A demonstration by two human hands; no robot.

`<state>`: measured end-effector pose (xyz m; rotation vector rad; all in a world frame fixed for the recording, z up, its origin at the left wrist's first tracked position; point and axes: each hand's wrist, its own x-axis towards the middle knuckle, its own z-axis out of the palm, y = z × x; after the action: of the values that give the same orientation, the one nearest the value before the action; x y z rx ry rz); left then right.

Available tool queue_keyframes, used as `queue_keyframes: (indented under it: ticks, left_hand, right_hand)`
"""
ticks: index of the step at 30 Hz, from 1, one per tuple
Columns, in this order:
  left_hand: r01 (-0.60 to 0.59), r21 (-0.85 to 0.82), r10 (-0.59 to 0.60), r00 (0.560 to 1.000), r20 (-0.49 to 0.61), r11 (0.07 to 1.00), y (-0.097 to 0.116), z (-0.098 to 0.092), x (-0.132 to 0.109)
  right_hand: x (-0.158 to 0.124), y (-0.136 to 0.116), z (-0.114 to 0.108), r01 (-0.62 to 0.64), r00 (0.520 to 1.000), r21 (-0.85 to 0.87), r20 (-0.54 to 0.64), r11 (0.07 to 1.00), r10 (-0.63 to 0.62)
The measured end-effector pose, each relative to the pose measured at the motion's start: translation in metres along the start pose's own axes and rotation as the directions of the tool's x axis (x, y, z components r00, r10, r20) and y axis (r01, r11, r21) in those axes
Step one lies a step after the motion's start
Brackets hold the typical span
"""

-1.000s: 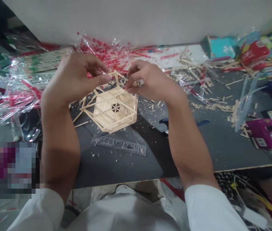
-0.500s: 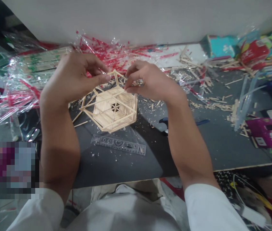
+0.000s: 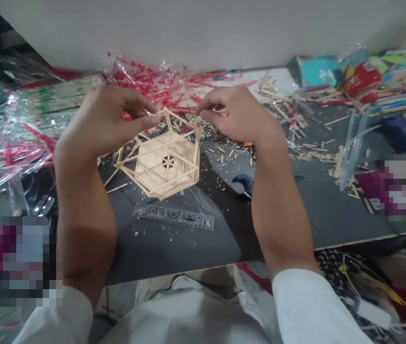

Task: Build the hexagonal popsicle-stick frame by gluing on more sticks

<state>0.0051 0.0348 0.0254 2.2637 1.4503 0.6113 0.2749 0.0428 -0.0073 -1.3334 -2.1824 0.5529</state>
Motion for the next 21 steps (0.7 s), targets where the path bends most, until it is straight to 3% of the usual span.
queue_keyframes:
  ticks: [8,15,21]
  left_hand:
    - [0.030,-0.025,-0.029,0.999,0.033,0.999,-0.0002,-0.0024,-0.0017]
    - [0.012,-0.027,-0.010,0.998,0.063,1.000,0.0000,-0.0026,-0.0028]
    - [0.011,-0.061,-0.005,0.996,0.089,0.998,0.0008,-0.0016,-0.0029]
  right_hand:
    - [0.0037,0.0065,0.0095,-0.157,0.984,0.077,0.095,0.985,0.149]
    - [0.0025,0.0006,0.0038,-0.200,0.964,-0.075,0.161,0.977,0.210]
    - [0.0012,0.0068,0.0050,-0.219,0.955,-0.100,0.184,0.971,0.234]
